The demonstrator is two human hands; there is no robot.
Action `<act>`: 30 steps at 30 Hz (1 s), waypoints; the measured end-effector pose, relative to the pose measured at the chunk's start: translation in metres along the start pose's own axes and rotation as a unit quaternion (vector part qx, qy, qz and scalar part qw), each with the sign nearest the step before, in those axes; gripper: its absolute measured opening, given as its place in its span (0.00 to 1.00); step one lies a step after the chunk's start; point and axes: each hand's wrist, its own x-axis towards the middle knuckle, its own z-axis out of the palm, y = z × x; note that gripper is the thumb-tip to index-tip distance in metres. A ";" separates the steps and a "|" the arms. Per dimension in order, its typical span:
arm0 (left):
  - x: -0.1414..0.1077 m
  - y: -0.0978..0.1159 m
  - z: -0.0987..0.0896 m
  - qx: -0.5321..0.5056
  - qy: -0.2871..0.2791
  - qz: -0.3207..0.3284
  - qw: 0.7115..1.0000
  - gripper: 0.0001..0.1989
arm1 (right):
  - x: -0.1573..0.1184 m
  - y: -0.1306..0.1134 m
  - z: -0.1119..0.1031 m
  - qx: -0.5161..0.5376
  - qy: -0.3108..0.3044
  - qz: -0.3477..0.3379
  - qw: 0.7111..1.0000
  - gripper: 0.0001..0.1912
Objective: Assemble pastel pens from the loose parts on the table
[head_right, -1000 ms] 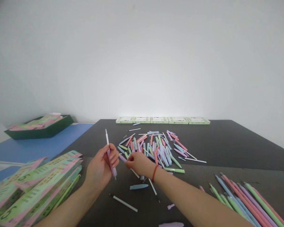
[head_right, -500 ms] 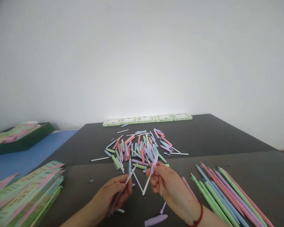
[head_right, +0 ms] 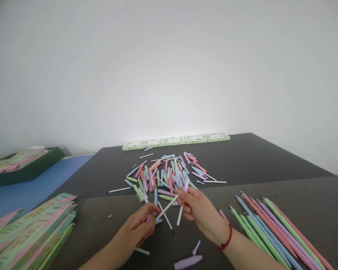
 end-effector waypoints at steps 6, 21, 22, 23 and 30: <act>-0.002 -0.002 -0.003 0.044 0.029 0.046 0.998 0.08 | 0.006 0.001 -0.018 -0.077 0.056 -0.033 0.995 0.21; -0.011 0.023 0.014 0.096 -0.030 0.076 0.992 0.10 | -0.022 0.022 0.036 -0.021 -0.012 -0.146 0.989 0.09; -0.011 0.022 0.013 0.099 -0.018 0.071 0.992 0.10 | -0.021 0.023 0.034 -0.024 -0.005 -0.157 0.987 0.09; -0.012 0.021 0.013 0.105 -0.005 0.064 0.992 0.10 | -0.021 0.022 0.032 -0.025 0.004 -0.168 0.985 0.08; -0.011 0.018 0.014 0.127 0.006 0.073 0.989 0.12 | -0.025 0.028 0.033 -0.091 0.001 -0.162 0.983 0.09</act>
